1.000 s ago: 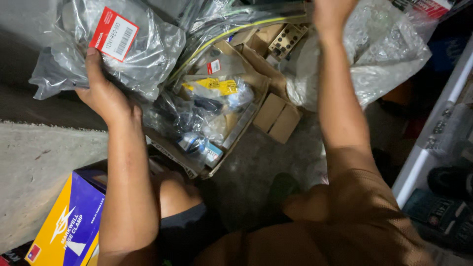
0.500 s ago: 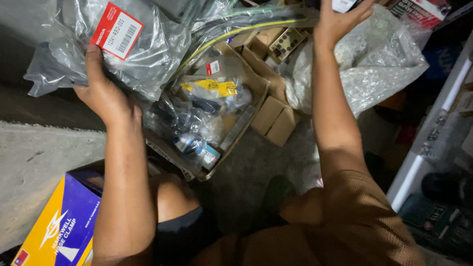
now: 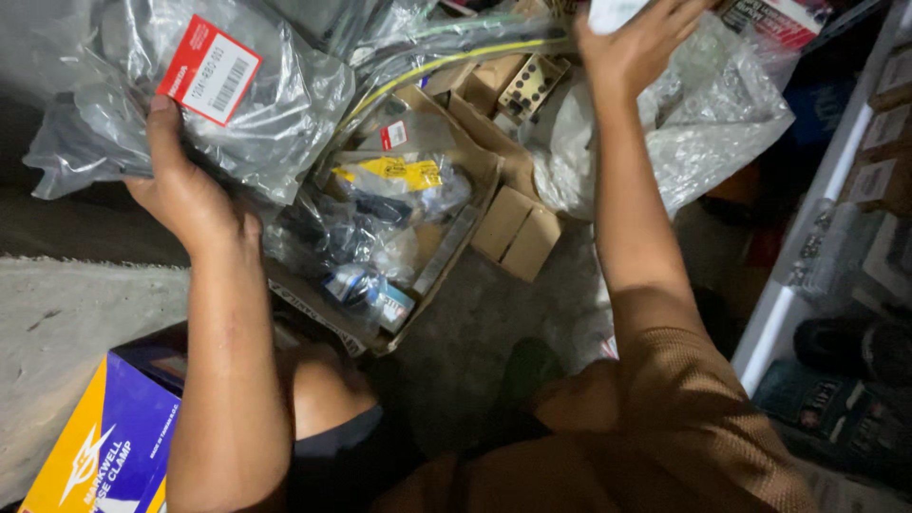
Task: The person sits on the floor and sorts through a cardboard box filled with various items. They pick up plastic-wrapped packages, small cardboard boxes, and a long red box, inspecting them before placing them on the floor or a nearby shelf.
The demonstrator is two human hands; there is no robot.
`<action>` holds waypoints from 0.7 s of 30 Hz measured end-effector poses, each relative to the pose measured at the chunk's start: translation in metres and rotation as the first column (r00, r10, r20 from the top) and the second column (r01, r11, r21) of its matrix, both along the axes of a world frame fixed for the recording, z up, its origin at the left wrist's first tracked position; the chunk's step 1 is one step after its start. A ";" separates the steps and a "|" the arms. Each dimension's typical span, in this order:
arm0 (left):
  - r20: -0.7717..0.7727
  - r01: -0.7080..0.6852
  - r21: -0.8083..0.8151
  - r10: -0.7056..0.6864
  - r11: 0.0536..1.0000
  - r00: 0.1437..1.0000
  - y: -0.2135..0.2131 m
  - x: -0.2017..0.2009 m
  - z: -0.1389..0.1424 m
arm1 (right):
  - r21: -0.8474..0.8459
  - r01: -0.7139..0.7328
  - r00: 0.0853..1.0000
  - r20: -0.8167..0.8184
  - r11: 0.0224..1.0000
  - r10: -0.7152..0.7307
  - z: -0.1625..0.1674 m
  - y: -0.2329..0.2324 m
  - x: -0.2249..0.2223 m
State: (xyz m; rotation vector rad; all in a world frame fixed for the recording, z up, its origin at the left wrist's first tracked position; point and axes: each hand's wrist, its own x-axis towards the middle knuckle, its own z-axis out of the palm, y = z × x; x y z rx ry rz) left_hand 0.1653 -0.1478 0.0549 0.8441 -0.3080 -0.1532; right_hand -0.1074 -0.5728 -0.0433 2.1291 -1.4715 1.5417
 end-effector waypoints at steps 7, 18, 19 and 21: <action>0.028 0.025 -0.046 -0.024 0.999 0.999 0.000 0.000 0.000 | 0.382 0.037 0.968 -0.242 0.924 0.061 -0.010 0.012 -0.005; -0.028 0.041 0.002 -0.041 0.999 0.999 -0.014 -0.021 0.008 | 0.655 -0.134 0.850 -0.311 0.744 0.426 -0.008 0.016 0.021; -0.031 0.049 0.019 -0.049 0.999 0.998 -0.020 -0.026 0.008 | 0.665 -0.154 0.853 -0.284 0.730 0.439 -0.005 0.019 0.029; -0.039 0.081 0.080 -0.078 0.994 0.996 -0.034 -0.039 0.005 | 0.584 -0.342 0.829 -0.182 0.736 0.530 -0.003 0.023 0.048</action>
